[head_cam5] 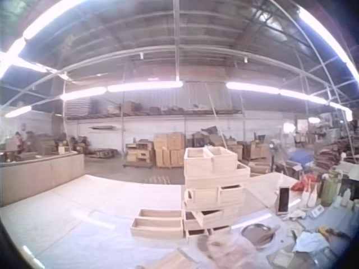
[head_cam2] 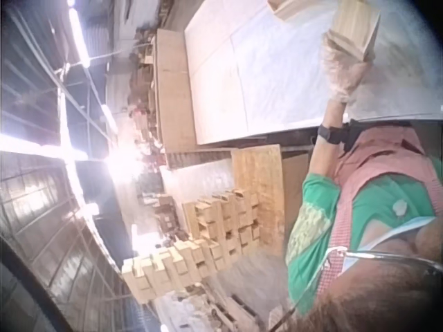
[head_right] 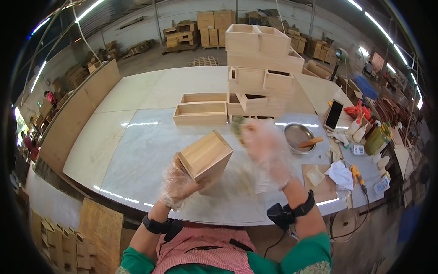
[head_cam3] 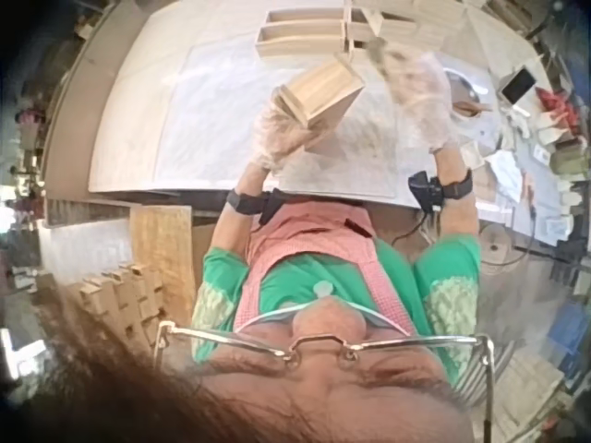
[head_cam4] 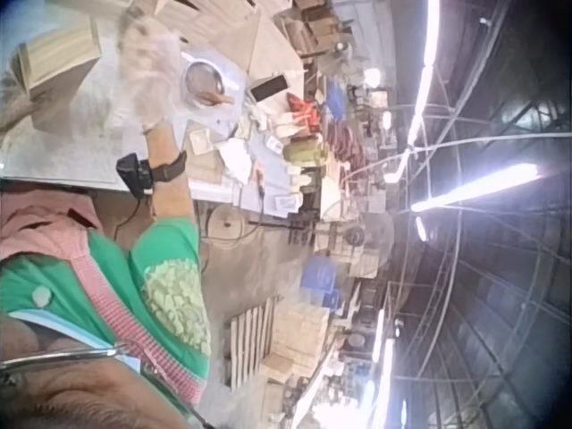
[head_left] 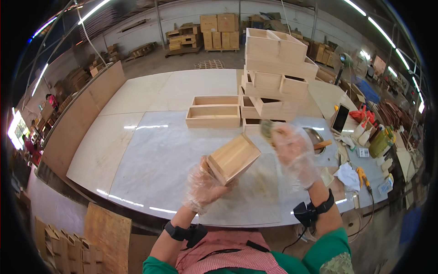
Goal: The recorder is polishing wooden drawer components with a cloth and wax in a manufacturing environment.
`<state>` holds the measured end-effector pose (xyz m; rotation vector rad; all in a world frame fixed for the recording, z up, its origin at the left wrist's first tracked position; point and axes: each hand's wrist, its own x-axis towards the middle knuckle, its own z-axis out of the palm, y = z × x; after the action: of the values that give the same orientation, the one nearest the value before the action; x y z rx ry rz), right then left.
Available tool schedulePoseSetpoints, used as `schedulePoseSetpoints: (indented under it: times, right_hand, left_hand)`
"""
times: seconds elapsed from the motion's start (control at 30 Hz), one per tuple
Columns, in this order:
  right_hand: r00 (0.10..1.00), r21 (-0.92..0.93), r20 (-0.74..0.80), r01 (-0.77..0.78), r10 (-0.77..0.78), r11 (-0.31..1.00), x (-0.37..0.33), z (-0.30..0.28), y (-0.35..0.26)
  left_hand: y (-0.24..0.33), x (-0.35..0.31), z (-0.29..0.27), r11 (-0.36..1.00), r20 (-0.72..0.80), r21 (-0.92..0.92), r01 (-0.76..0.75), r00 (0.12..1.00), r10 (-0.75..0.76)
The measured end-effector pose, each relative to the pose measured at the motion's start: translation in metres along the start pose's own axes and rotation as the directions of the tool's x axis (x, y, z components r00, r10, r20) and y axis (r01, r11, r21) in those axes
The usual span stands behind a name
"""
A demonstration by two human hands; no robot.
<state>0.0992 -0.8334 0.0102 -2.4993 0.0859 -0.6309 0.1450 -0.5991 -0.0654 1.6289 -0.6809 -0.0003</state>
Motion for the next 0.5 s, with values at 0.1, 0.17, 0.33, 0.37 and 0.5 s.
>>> schedulePoseSetpoints:
  times: [0.1, 0.17, 0.33, 0.37, 0.5]
  right_hand:
    - [0.933, -0.015, -0.119, 0.339, -0.338, 0.941, 0.009, 0.03, -0.002]
    - [0.88, -0.142, -0.092, 0.452, -0.467, 0.881, 0.012, 0.041, -0.019]
    - [0.852, -0.148, 0.127, 0.522, -0.507, 0.84, -0.037, 0.027, -0.076]
    - [0.801, -0.041, 0.01, 0.598, -0.598, 0.8, -0.032, 0.035, -0.056]
    - [0.974, 0.276, -0.165, 0.197, -0.155, 0.941, -0.023, 0.06, 0.014]
  left_hand:
    - [0.001, -0.001, 0.0, 0.997, -0.008, 0.081, -0.014, 1.0, 0.014]
    - [-0.002, 0.003, -0.001, 0.987, -0.014, 0.158, -0.031, 0.999, 0.034]
    - [-0.007, 0.008, -0.001, 0.994, 0.003, 0.001, 0.113, 0.994, -0.113]
    - [-0.006, 0.006, -0.002, 0.997, -0.009, 0.025, 0.07, 0.998, -0.07]
    - [-0.008, 0.003, -0.005, 0.995, -0.011, 0.095, 0.001, 1.0, 0.0]
